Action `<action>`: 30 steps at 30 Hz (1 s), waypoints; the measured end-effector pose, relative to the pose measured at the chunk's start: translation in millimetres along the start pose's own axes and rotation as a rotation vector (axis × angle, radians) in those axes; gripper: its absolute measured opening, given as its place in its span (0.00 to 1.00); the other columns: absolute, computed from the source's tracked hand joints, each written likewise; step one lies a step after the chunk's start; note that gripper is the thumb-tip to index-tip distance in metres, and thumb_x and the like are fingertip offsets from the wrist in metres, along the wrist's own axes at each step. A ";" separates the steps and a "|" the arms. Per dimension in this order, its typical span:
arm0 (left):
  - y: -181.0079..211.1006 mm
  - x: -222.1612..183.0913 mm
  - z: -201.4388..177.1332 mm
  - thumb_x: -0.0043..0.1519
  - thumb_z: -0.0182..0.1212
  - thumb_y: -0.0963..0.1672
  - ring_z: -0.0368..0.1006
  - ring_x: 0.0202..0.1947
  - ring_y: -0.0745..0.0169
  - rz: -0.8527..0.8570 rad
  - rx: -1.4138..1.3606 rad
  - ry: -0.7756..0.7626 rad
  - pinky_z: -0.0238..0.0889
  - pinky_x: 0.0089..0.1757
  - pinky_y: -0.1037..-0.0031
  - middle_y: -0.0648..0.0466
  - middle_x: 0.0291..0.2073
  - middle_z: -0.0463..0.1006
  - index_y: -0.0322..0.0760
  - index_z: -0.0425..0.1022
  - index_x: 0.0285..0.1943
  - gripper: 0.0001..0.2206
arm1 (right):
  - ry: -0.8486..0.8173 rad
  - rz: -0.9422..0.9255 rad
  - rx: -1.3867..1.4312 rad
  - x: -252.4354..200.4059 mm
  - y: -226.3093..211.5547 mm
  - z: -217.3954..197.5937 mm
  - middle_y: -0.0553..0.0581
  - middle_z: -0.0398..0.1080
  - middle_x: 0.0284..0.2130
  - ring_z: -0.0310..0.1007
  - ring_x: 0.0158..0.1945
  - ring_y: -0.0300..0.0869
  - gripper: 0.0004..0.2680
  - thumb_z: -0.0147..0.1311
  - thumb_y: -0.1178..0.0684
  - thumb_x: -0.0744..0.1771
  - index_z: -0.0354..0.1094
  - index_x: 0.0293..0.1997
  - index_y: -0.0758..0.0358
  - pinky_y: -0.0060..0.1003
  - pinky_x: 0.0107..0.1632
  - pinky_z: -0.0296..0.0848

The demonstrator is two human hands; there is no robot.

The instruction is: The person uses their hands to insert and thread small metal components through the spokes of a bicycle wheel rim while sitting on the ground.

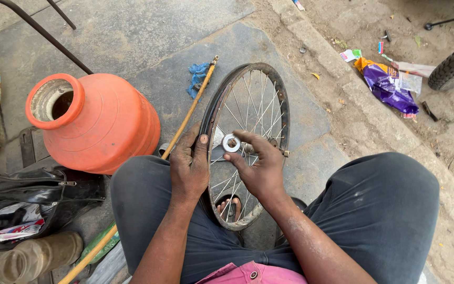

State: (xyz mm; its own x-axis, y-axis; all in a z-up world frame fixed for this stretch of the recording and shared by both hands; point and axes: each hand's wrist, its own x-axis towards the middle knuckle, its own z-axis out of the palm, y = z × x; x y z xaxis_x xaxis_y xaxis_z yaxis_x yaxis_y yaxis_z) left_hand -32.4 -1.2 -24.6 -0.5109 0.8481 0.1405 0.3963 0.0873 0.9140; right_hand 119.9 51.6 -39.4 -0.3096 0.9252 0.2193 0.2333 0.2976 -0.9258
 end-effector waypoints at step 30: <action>9.3 -12.5 6.3 0.72 0.51 0.44 0.68 0.36 0.67 0.136 0.027 -0.017 0.67 0.39 0.73 0.54 0.39 0.70 0.33 0.74 0.63 0.15 | -0.147 0.016 0.113 11.1 3.9 15.3 0.55 0.77 0.31 0.81 0.38 0.41 0.10 0.68 0.54 0.61 0.67 0.34 0.64 0.41 0.44 0.78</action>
State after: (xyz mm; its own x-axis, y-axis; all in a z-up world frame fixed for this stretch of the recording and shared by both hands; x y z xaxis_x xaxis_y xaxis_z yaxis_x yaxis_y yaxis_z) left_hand -17.5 -7.7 -20.2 -0.4378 0.8619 0.2560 0.4814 -0.0157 0.8763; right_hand 103.2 59.5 -45.3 -0.4402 0.8827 0.1642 0.1367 0.2466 -0.9594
